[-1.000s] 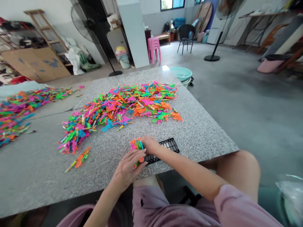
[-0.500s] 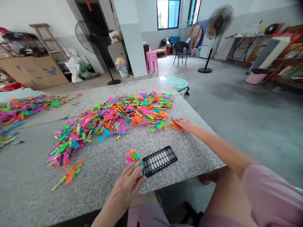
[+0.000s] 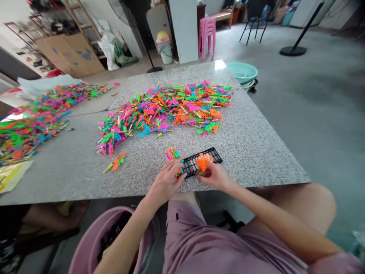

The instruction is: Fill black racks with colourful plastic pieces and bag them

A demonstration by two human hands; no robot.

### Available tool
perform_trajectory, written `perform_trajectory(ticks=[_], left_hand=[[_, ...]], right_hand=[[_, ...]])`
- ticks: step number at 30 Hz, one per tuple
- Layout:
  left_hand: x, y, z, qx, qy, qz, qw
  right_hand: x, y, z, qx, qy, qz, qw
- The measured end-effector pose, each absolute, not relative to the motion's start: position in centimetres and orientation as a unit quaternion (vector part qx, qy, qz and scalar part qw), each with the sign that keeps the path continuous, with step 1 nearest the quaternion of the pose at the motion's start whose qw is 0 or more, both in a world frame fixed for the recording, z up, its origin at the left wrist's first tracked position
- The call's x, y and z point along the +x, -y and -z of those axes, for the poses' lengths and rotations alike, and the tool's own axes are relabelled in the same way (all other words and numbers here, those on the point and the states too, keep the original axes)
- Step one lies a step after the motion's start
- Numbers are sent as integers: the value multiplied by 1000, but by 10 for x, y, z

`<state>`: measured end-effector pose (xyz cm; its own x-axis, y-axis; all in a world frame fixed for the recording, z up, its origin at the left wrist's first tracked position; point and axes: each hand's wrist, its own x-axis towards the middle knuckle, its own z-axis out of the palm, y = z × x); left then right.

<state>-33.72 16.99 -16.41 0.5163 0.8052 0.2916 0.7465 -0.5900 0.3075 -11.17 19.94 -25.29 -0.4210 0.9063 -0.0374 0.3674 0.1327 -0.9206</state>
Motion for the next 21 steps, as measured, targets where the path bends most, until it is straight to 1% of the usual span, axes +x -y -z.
perform_trajectory(ticks=[2, 5, 8, 17, 19, 21], left_hand=[[-337, -170, 163, 870, -440, -212, 71], [-337, -170, 165, 868, -441, -215, 70], [-337, -170, 168, 861, -455, -215, 64], [-328, -173, 171, 839, -496, -222, 37], [-326, -173, 171, 829, -511, -225, 33], [-325, -172, 171, 821, -521, -231, 29]], right_hand=[[-145, -186, 252, -464, 685, -477, 296], [-162, -192, 248, -478, 715, -423, 286], [-159, -204, 243, -482, 748, -377, 258], [-168, -217, 226, -460, 818, -317, 136], [-169, -217, 224, -449, 827, -316, 124], [-168, -216, 225, -439, 828, -321, 136]])
